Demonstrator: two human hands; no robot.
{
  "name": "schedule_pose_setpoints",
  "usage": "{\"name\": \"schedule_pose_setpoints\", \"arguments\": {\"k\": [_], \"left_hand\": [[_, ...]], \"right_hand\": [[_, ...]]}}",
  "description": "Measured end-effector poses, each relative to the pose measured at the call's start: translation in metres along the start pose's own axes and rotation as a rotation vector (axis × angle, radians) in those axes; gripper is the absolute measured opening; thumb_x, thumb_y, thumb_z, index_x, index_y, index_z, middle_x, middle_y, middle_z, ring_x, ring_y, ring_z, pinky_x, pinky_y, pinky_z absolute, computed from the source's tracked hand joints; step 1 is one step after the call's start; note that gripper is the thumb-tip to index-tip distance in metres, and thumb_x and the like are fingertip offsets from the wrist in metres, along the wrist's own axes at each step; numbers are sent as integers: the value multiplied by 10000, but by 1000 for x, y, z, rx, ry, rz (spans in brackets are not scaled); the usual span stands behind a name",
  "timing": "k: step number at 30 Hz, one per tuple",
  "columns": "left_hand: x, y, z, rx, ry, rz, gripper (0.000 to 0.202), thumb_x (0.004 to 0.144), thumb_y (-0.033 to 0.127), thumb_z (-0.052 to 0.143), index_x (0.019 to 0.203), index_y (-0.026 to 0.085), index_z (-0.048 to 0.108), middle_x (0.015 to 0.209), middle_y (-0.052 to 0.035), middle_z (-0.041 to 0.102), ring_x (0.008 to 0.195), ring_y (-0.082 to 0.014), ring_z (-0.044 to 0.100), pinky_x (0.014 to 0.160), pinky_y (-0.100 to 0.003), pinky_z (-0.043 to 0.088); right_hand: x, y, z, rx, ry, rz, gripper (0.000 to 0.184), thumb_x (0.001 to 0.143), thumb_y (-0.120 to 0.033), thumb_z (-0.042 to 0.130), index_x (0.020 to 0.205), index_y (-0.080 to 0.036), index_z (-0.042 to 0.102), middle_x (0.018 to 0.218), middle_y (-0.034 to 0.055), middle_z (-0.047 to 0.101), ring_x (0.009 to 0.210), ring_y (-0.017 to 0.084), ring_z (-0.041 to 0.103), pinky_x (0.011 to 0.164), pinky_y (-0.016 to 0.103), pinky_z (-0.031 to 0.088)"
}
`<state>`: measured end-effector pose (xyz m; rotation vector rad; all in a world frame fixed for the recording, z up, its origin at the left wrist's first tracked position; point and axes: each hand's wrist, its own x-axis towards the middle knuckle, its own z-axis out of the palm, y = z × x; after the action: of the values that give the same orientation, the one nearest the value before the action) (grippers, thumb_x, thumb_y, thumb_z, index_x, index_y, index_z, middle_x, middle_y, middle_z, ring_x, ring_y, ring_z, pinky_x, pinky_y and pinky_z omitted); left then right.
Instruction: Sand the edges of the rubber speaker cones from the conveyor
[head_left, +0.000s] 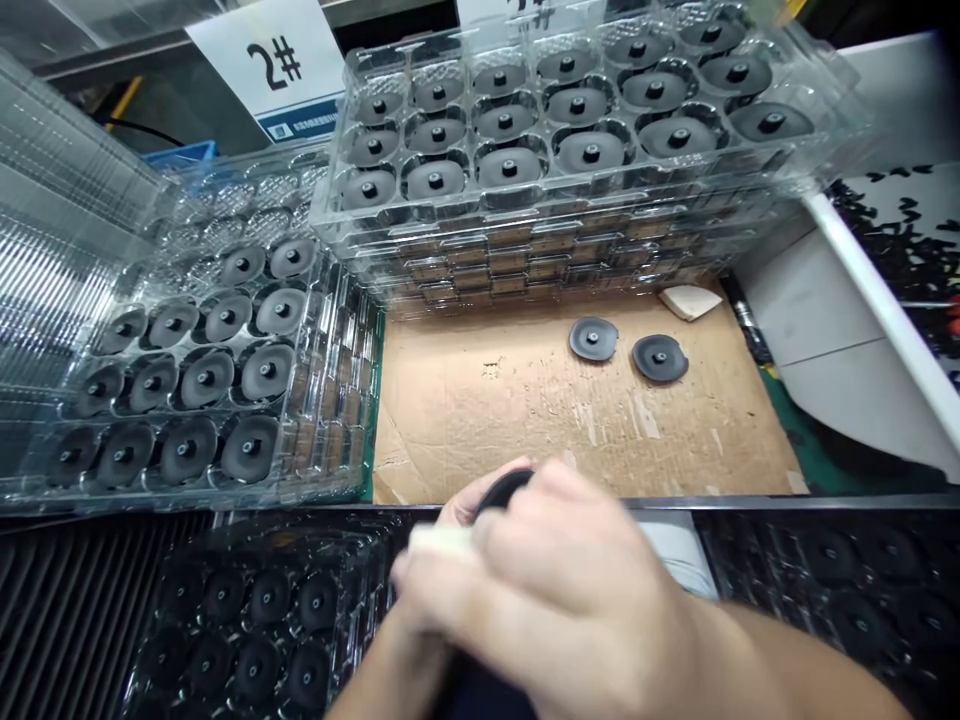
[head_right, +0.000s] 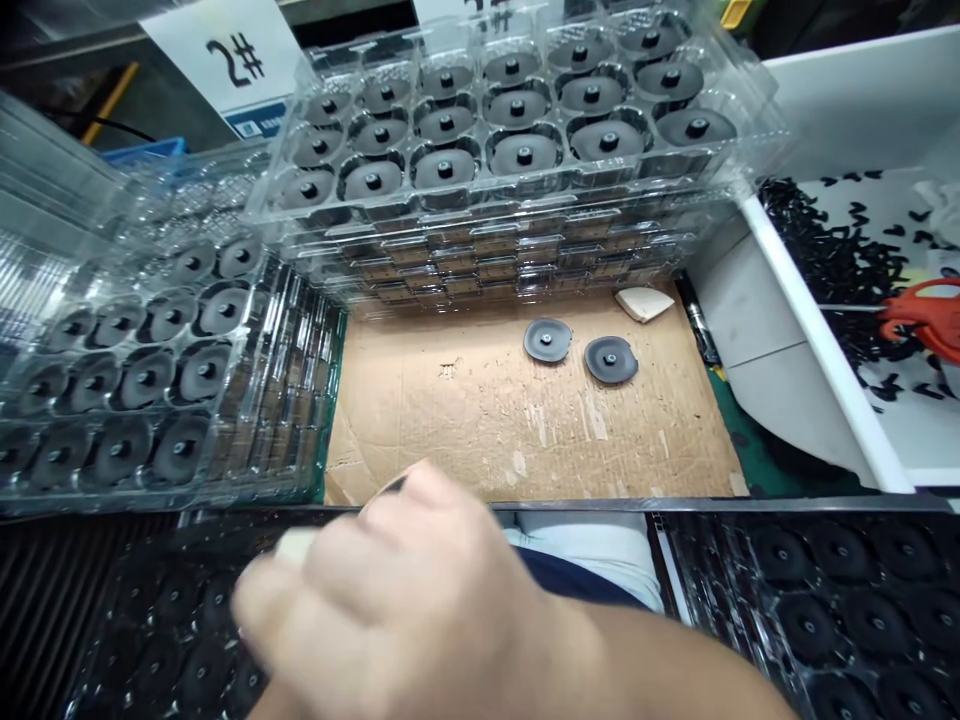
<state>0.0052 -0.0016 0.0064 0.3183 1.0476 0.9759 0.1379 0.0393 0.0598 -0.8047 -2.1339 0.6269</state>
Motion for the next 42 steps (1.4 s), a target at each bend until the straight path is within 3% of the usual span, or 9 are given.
{"name": "schedule_pose_setpoints", "arguments": {"k": [2, 6, 9, 12, 15, 23, 27, 32, 42], "left_hand": [[0, 4, 2, -20, -68, -7, 417, 620, 457, 763, 971, 234, 725, 877, -21, 734, 1023, -292, 640, 895, -352, 512], [-1, 11, -1, -126, -203, -17, 605, 506, 452, 829, 1056, 258, 667, 1033, -31, 715, 965, -267, 662, 894, -356, 499], [-1, 13, -8, -199, -253, -50, 616, 574, 400, 806, 1146, 346, 583, 1126, -23, 677, 972, -245, 663, 835, -343, 520], [0, 13, -13, -227, -200, -69, 565, 600, 391, 786, 1126, 370, 579, 1132, -11, 665, 944, -223, 667, 762, -295, 536], [2, 13, -15, -275, -165, -57, 546, 585, 429, 772, 1098, 349, 603, 1138, -13, 666, 980, -228, 657, 788, -301, 540], [6, 9, -16, -319, -118, -9, 527, 644, 419, 734, 1144, 315, 603, 1195, -45, 647, 1029, -243, 649, 910, -359, 500], [6, 6, -15, -351, -58, 20, 576, 660, 393, 744, 1195, 280, 561, 1164, -67, 663, 1025, -242, 653, 911, -345, 495], [6, 5, -14, -366, -29, 26, 671, 657, 364, 755, 1268, 259, 500, 1154, -84, 672, 1035, -263, 651, 917, -361, 502], [9, 0, -11, -346, 5, 62, 505, 674, 293, 756, 1150, 199, 615, 1180, -86, 657, 1079, -267, 624, 911, -342, 521]], "right_hand": [[1, 5, 2, 104, -1, -12, 320, 945, -165, 360, 1021, -141, 670, 749, 21, 686, 653, 134, 586, 652, 305, 447], [-12, 47, 5, 193, 136, 460, 230, 904, -228, 502, 1078, -209, 651, 1039, 41, 697, 934, 171, 640, 773, 303, 508], [-39, 84, 20, 108, 30, 593, 232, 890, -261, 514, 1049, -207, 676, 953, 55, 692, 879, 191, 657, 717, 319, 543], [-71, 102, 43, -10, -32, 597, 251, 889, -222, 482, 1017, -192, 695, 910, 71, 652, 862, 192, 648, 736, 346, 551], [-92, 99, 61, -117, -35, 609, 292, 899, -241, 463, 1107, -190, 661, 1109, 124, 580, 936, 221, 627, 779, 398, 545], [-92, 101, 65, -303, -78, 584, 385, 907, -264, 460, 1249, -126, 570, 1187, 215, 514, 921, 284, 615, 747, 469, 534], [-83, 117, 57, -303, -32, 548, 348, 925, -317, 459, 1171, -137, 625, 1051, 152, 623, 947, 271, 603, 850, 456, 481], [-77, 129, 51, -253, 72, 558, 356, 957, -332, 380, 1122, -134, 626, 981, 121, 662, 876, 223, 627, 795, 358, 499], [-89, 96, 61, -25, 64, 505, 259, 926, -271, 442, 1038, -205, 665, 918, 63, 702, 850, 187, 652, 771, 308, 516]]}}
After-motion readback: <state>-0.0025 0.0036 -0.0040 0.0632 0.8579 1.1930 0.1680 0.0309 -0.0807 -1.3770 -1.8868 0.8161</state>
